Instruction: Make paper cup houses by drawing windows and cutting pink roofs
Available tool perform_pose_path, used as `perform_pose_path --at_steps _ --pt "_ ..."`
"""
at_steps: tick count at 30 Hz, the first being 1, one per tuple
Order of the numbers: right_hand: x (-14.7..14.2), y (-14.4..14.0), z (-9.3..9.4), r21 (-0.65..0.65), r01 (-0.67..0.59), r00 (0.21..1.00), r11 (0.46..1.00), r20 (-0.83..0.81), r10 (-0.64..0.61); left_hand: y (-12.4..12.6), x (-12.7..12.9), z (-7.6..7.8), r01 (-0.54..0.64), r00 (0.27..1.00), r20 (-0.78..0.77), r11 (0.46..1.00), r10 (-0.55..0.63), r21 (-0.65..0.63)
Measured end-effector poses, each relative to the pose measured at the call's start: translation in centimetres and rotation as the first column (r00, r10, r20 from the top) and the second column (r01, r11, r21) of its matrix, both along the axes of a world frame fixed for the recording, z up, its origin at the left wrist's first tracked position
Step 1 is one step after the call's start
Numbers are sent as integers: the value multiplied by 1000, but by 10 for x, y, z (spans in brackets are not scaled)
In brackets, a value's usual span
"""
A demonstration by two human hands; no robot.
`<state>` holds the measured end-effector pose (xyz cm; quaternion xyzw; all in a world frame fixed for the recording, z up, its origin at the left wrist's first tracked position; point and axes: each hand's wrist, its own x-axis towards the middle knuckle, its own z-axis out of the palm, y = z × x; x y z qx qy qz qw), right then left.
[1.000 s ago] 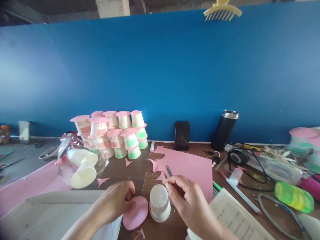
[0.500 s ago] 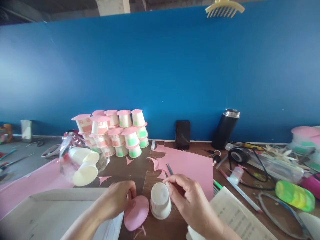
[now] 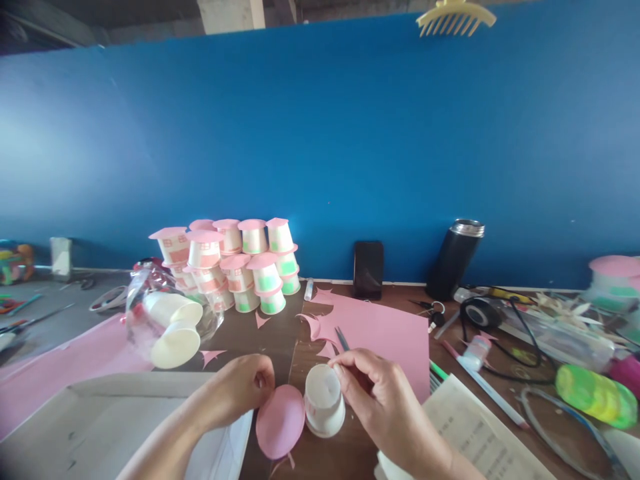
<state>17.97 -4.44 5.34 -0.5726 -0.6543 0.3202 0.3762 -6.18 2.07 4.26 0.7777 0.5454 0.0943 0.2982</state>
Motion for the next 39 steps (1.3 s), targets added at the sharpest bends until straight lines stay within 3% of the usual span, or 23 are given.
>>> perform_pose_path --at_steps 5,8,10,12,15,18,20,23,27,28,30,33,34,36,38,39 --pt "0 -1 -1 19 4 1000 1000 -2 -4 5 -8 9 -56 984 171 996 44 67" --pt "-2 -2 0 48 25 1000 999 -17 -24 3 -5 20 -133 970 231 962 76 240" --pt "-5 -2 2 49 62 997 997 -50 -59 -1 0 23 -177 967 241 901 84 396" --pt "-8 -1 3 30 103 990 994 -103 -100 -5 6 22 -186 966 254 804 45 565" --pt "-10 1 5 -22 135 970 991 -200 -137 -12 13 15 -136 961 245 557 -126 819" --pt "-7 3 6 -134 119 949 984 -277 -153 -20 16 10 -90 946 177 305 -271 948" --pt "-3 3 6 -234 41 926 971 -357 -125 -25 18 10 -35 934 94 173 -346 984" --pt "1 2 6 -286 -129 832 950 -553 -53 -29 20 7 59 921 -36 49 -388 997" --pt "2 0 5 -268 -241 682 933 -731 -35 -27 24 -4 84 918 -93 -41 -386 996" --pt "2 -1 5 -275 -247 658 929 -752 -48 -28 25 -6 86 920 -94 -40 -381 996" --pt "1 0 4 -282 -256 623 925 -780 -65 -30 27 -8 90 927 -78 16 -367 996" --pt "4 2 4 -278 -270 579 922 -812 -75 -36 29 -2 39 910 40 182 -412 982" --pt "6 3 4 -283 -270 569 920 -818 -84 -38 30 1 -48 897 167 284 -410 958" --pt "10 4 4 -288 -259 563 922 -821 -99 -38 32 6 -220 836 450 560 -313 799" --pt "12 5 4 -279 -244 566 929 -819 -97 -34 34 9 -307 756 649 826 -90 472" --pt "13 5 3 -275 -241 569 931 -817 -94 -32 35 9 -297 724 690 913 24 279"
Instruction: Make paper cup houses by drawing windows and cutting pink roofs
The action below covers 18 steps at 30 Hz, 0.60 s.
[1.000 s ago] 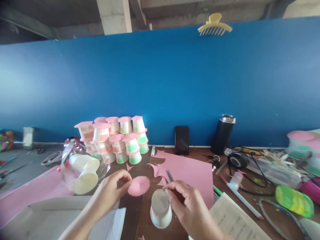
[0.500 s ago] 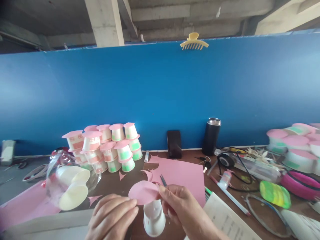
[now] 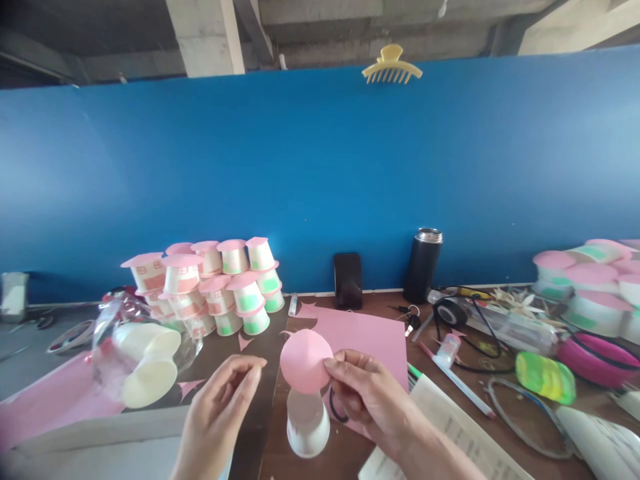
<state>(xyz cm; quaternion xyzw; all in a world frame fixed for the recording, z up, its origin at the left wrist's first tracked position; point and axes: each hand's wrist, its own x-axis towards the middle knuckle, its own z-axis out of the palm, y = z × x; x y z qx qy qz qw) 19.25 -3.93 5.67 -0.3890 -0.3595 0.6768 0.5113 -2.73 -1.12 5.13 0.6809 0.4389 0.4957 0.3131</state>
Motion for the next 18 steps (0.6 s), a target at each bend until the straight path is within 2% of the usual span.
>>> perform_pose_path --at_steps 1,2,4,7,10,18 --pt "0 0 0 -2 -2 1000 1000 0 2 2 1 -1 54 998 47 984 -46 -172" --pt "0 0 -1 -11 -10 1000 1000 -7 10 4 2 -3 127 989 112 944 -97 -304" --pt "-2 0 -1 -23 -29 999 999 -20 29 7 3 -7 289 942 287 855 -174 -431" --pt "-5 0 -2 -36 -20 1000 999 -12 20 6 7 -13 479 830 512 756 -223 -446" --pt "-6 -1 -2 -74 9 1000 997 24 -7 4 10 -13 575 742 639 684 -204 -449" --pt "-9 -1 -4 -58 -8 990 998 143 16 0 18 -9 599 691 716 633 -100 -490"
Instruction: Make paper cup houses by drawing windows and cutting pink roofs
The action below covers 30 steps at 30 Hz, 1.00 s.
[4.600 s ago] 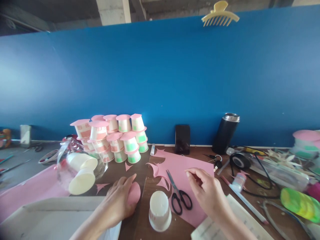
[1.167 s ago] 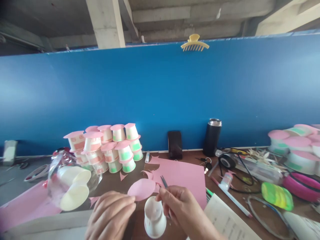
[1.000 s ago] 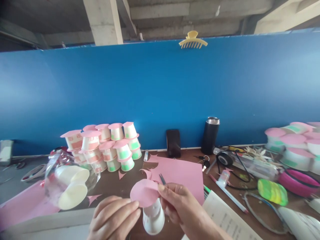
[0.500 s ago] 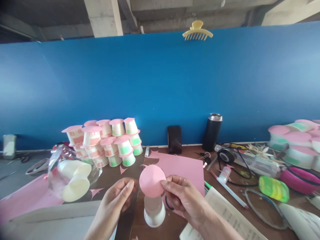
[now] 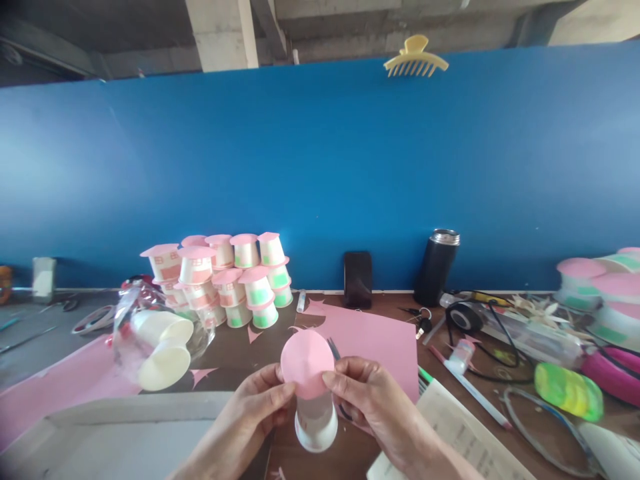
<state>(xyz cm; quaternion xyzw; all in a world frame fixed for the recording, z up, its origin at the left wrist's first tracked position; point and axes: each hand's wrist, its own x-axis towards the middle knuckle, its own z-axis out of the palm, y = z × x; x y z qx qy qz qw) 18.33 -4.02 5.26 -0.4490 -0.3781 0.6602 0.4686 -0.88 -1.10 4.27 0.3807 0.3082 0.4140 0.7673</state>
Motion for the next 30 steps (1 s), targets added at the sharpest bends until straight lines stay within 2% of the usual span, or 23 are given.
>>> perform_pose_path --at_steps 3,8,11,15,20,24,27,30 --pt "2 0 0 17 -33 999 999 17 33 1 -2 1 48 998 40 999 -48 1" --pt "6 0 1 45 -9 1000 999 -9 9 3 -10 -3 141 989 -44 990 -140 27" --pt "7 0 0 21 3 999 1000 -33 -2 5 -12 -6 143 989 -47 989 -142 28" --pt "5 0 -3 8 -22 999 1000 -43 23 8 -10 -9 88 996 21 996 -88 -14" --pt "7 0 3 32 -111 985 993 137 105 8 -7 -10 12 999 34 997 -9 -80" --pt "15 3 9 37 -216 918 976 347 190 9 -8 -10 22 1000 -6 994 -23 -111" --pt "23 9 8 143 -148 827 979 561 43 11 -9 -9 55 994 -86 989 -67 -137" --pt "29 14 5 198 -34 775 980 624 -100 12 -9 -9 91 985 -133 983 -113 -160"
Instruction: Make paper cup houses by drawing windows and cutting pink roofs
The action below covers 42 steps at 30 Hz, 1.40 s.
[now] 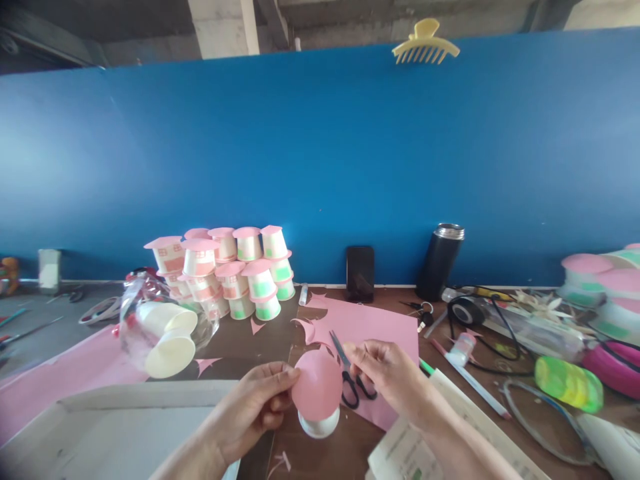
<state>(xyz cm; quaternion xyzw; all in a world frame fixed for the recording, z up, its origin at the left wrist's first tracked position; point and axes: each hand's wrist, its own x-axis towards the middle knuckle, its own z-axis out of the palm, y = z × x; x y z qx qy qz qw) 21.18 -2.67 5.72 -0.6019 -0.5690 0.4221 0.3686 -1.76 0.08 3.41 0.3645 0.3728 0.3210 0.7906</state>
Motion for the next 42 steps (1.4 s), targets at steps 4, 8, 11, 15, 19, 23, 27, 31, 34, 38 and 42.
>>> perform_pose_path --at_steps 4,8,11,15,19,23,27,31,34,38,42 --pt "0 1 -1 -13 29 1000 1000 -11 -29 2 -1 -2 26 999 -20 1000 -26 -17" --pt "-4 0 1 -18 37 999 999 -14 -37 4 -1 -5 35 999 -40 999 -36 -22" --pt "-6 -1 3 -14 42 999 999 -10 -42 5 -1 -8 36 998 -43 999 -37 -21" --pt "-8 -3 3 -8 32 999 999 -5 -32 5 0 -11 27 998 -50 999 -28 -23" --pt "-9 -3 2 10 16 1000 1000 1 -16 5 0 -11 30 998 -59 999 -32 -24" --pt "-12 -3 1 26 -1 1000 1000 -9 1 5 -1 -11 33 998 -53 999 -34 -15" --pt "-15 -6 2 40 -14 1000 999 -21 15 5 0 -13 37 996 -81 999 -37 5" --pt "-17 -8 1 77 -18 1000 997 13 17 5 1 -14 31 994 -109 999 -27 31" --pt "-18 -8 1 91 -16 999 996 39 12 6 1 -14 34 992 -126 998 -27 49" --pt "-21 -9 4 100 2 997 995 71 -10 5 1 -14 41 989 -146 997 -30 71" --pt "-21 -11 6 134 6 995 991 99 -20 3 2 -13 38 986 -163 996 -25 79"
